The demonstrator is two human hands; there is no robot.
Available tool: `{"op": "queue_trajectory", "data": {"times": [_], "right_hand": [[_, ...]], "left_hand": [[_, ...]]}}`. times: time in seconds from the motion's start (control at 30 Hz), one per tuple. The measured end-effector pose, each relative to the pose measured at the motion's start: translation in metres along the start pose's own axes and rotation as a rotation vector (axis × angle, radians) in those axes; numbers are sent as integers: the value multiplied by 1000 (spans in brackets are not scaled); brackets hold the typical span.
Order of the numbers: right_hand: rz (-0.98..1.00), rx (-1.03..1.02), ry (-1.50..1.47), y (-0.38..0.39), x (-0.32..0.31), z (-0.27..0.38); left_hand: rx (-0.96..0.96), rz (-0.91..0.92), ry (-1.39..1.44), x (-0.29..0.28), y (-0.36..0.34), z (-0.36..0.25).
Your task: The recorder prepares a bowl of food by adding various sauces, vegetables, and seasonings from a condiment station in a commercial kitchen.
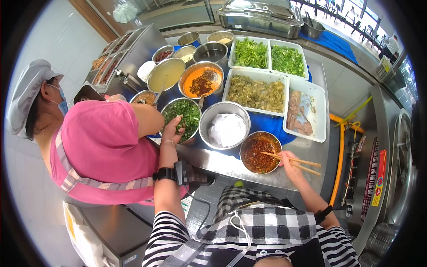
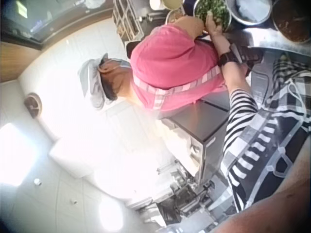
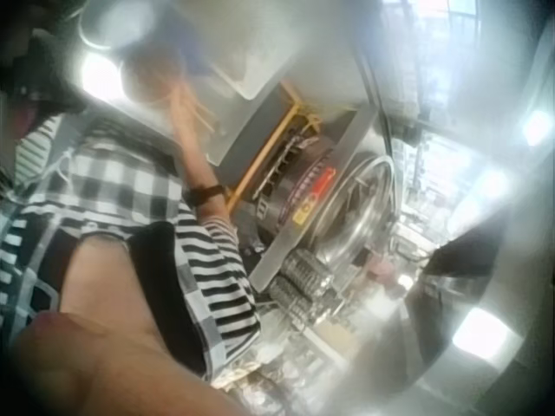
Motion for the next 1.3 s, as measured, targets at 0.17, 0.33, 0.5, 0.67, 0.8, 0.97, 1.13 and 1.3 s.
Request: {"op": "queue_trajectory", "data": {"times": [0.17,0.33,0.5,0.67,0.8,0.97,1.13,1.3], "right_hand": [[-24,35,29,4,-11,-5],[-37,3,21,3,-10,-6],[-38,-3,22,6,-9,-4],[-74,-110,157,17,-23,5],[-89,-263,249,23,-22,34],[35,-247,288,22,-11,41],[109,-434,247,3,10,54],[112,-244,266,-2,-3,42]], "left_hand": [[-166,254,-41,90,53,39],[-213,411,-272,179,123,88],[108,420,-879,204,101,163],[561,400,-1180,228,106,180],[796,386,-1183,230,107,170],[717,329,-1222,249,124,152],[1043,363,-1377,268,141,148],[682,369,-1244,230,128,150]]}}
Point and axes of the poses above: each hand's wrist, its own y-axis away from the middle knuckle, its own x-axis out of the palm, z = x × y, the point moved 9 cm from there along -y, towards the middle knuckle, and after that the axes turned 6 degrees about z, right-handed, at the moved point
